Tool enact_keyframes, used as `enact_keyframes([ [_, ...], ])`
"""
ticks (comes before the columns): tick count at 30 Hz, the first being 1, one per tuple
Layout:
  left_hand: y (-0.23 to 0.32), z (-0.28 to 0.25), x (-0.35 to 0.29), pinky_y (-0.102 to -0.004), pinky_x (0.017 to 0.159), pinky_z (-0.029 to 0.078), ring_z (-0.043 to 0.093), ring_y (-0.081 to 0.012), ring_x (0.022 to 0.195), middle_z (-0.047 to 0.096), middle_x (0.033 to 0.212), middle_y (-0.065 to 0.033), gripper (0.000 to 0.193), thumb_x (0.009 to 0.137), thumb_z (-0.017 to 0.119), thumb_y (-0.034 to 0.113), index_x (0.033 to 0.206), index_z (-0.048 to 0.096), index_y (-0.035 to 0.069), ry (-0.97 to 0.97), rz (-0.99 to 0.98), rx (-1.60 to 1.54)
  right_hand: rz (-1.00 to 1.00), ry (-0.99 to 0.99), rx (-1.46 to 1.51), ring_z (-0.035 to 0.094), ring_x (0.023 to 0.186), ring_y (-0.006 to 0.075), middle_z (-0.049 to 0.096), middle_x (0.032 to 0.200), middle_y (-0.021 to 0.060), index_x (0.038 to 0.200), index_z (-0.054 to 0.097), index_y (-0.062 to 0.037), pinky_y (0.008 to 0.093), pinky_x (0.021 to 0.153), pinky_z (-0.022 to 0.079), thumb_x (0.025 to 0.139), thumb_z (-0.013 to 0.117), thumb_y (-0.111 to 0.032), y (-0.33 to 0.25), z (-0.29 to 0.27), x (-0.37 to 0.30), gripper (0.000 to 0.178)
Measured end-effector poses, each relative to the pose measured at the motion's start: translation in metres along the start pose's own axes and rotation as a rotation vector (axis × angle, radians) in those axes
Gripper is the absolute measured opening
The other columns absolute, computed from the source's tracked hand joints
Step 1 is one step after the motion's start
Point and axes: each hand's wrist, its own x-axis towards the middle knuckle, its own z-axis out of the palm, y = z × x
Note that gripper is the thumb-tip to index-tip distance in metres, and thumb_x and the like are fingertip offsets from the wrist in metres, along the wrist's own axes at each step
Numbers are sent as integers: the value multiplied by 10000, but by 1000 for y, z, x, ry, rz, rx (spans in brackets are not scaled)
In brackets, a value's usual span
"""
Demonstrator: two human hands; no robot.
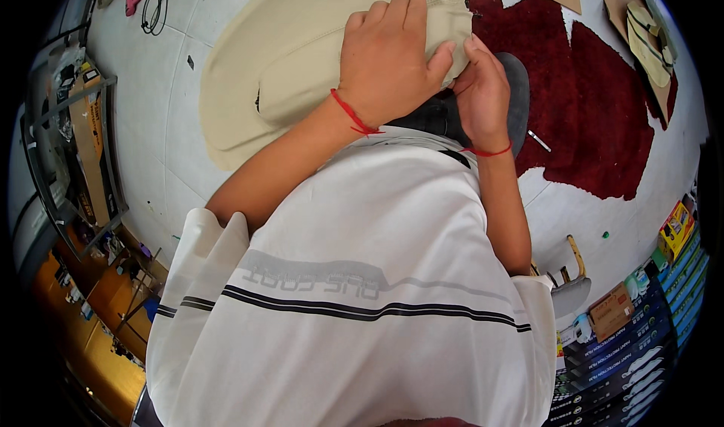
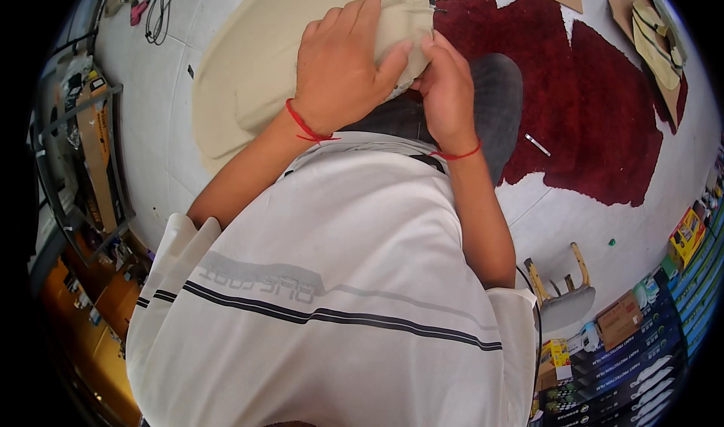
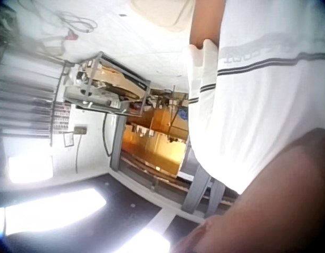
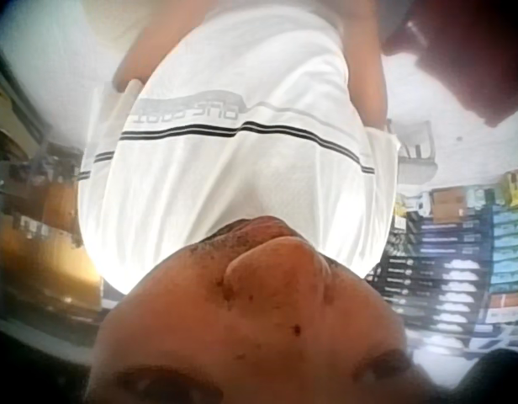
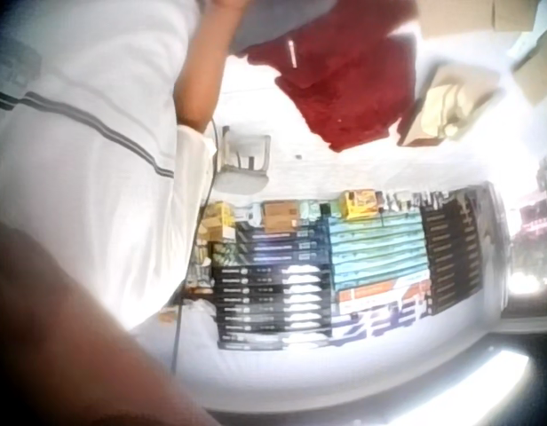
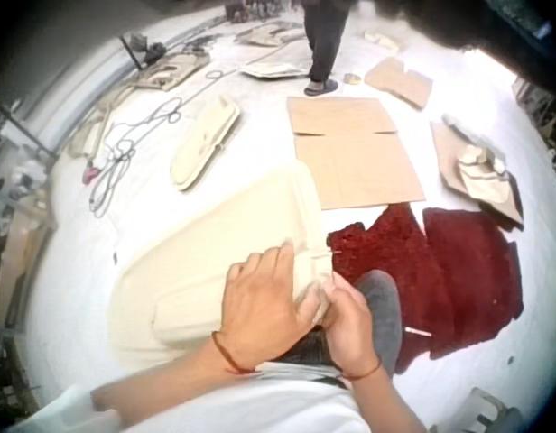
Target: The person sits on the floor and repeatedly presses, bends, and aligns the edges of a beige plastic car part, likely a door panel, to fit it over a red carpet. They turn the part over and continue adjusting its shape by hand.
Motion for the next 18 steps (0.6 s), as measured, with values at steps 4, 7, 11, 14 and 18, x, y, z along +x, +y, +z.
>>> enact_keyframes([
  [4, 10, 12, 4, -398, 711, 398, 586, -249, 856, 648, 951, -71, 567, 791, 734, 333, 1235, 666, -12, 23, -36, 32, -48, 12, -114, 632, 890, 123, 663, 1037, 43, 1178, 628, 8, 275, 773, 537, 1073, 448, -200, 8, -11, 3, 294],
  [7, 9, 17, -1, -397, 708, 388, 578, -237, 833, 631, 921, -54, 531, 779, 724, 325, 1203, 678, 9, 16, -10, 47, -16, 55, -128, 583, 785, 94, 621, 899, 23, 1006, 615, -24, 262, 685, 505, 1061, 458, -179, 19, -14, 1, 227],
  [11, 7, 26, -9, -405, 704, 384, 575, -230, 835, 614, 899, -49, 477, 781, 717, 326, 1150, 677, 28, 21, 27, 100, 8, 90, -124, 518, 673, 78, 565, 763, 4, 873, 564, -62, 257, 595, 442, 1065, 463, -179, 28, -16, -2, 247],
  [14, 11, 31, -6, -407, 697, 381, 576, -228, 844, 604, 885, -50, 443, 785, 712, 326, 1111, 666, 31, -16, 47, 139, 26, 235, -120, 429, 577, 67, 499, 655, -33, 808, 535, -83, 246, 524, 342, 1062, 482, -169, 34, -15, 4, 274],
  [18, 16, 40, -6, -399, 724, 399, 575, -236, 841, 598, 871, -51, 404, 795, 696, 305, 1085, 655, 26, -83, 53, 138, 80, 259, -151, 469, 622, 65, 542, 727, -29, 861, 584, -70, 249, 530, 363, 1054, 499, -156, 42, -40, 15, 228],
])
